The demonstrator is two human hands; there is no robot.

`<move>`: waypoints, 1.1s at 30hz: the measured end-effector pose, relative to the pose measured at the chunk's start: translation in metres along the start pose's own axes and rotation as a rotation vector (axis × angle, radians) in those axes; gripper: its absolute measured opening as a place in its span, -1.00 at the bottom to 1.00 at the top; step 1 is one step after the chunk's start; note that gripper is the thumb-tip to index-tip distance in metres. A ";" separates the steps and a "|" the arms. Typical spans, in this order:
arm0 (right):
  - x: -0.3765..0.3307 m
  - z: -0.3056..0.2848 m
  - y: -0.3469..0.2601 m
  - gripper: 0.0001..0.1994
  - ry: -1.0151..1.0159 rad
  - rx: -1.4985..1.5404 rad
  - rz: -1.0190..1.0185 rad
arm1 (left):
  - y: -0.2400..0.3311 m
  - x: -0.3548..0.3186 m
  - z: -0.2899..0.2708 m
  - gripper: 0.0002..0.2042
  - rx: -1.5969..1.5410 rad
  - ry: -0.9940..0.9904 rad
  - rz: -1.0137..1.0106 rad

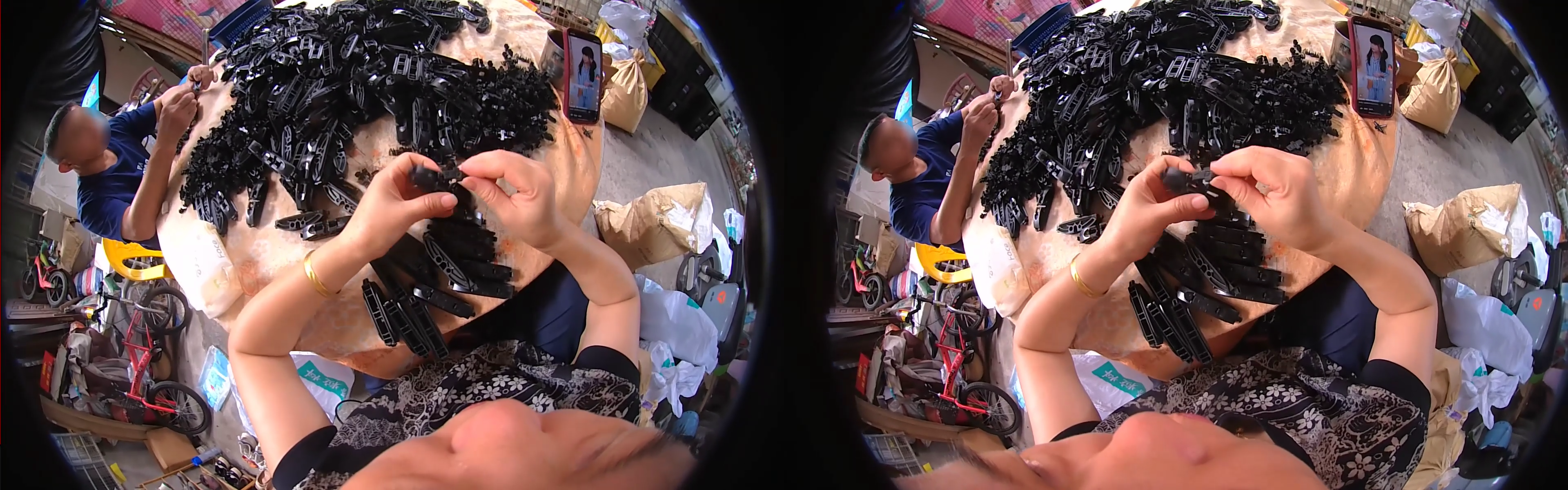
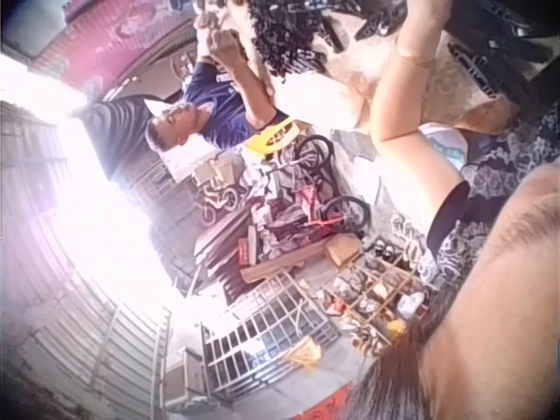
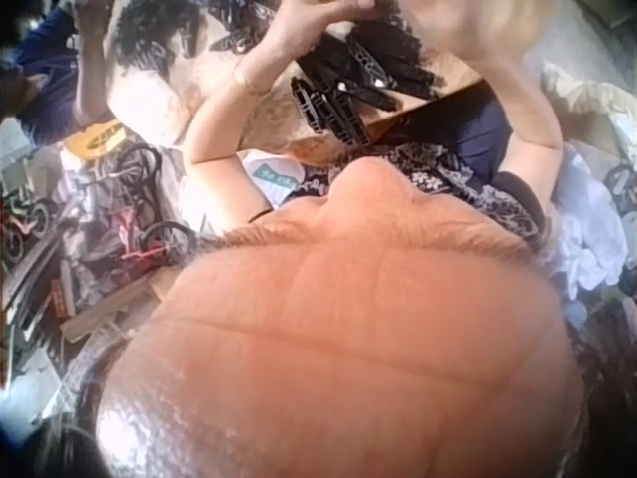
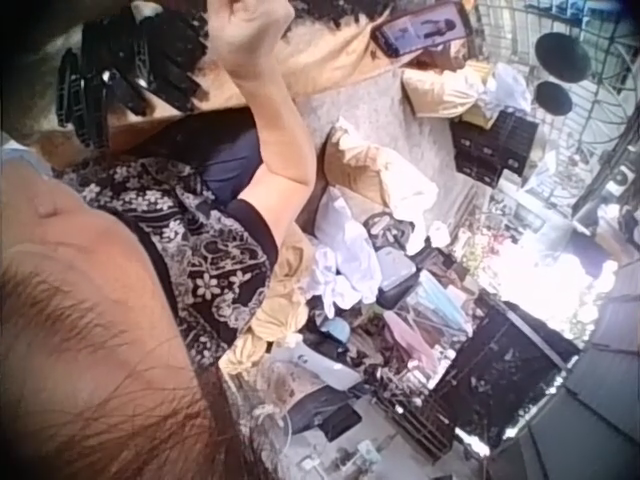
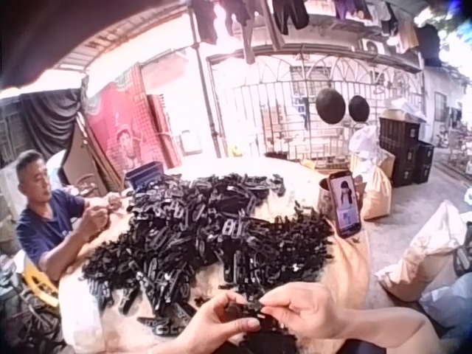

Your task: The person assembles small black plastic components by hand at a table.

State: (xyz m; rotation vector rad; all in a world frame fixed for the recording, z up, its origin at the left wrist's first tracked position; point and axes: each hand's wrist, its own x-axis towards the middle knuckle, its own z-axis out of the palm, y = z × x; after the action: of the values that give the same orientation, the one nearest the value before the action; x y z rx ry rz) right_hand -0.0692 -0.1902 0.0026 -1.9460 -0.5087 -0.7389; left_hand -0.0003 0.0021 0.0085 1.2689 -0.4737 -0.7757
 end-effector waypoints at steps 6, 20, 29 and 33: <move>0.004 -0.001 -0.002 -0.82 -0.007 -0.165 -0.263 | -0.001 -0.002 0.006 -0.74 0.117 0.031 0.023; 0.004 0.000 -0.010 -0.77 -0.090 -0.319 -0.240 | 0.008 -0.008 0.007 -0.65 0.315 0.068 0.117; 0.005 -0.008 -0.009 -0.74 -0.228 -0.137 -0.014 | 0.003 -0.018 0.017 -0.64 0.763 0.139 0.514; 0.002 -0.007 0.002 -0.75 -0.238 -0.088 0.092 | 0.017 -0.007 0.004 -0.66 0.807 0.032 0.441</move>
State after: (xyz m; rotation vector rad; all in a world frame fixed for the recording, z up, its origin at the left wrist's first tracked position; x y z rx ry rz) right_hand -0.0687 -0.1972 0.0047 -2.1387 -0.5334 -0.4806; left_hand -0.0036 0.0067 0.0264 1.8179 -1.0639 -0.1701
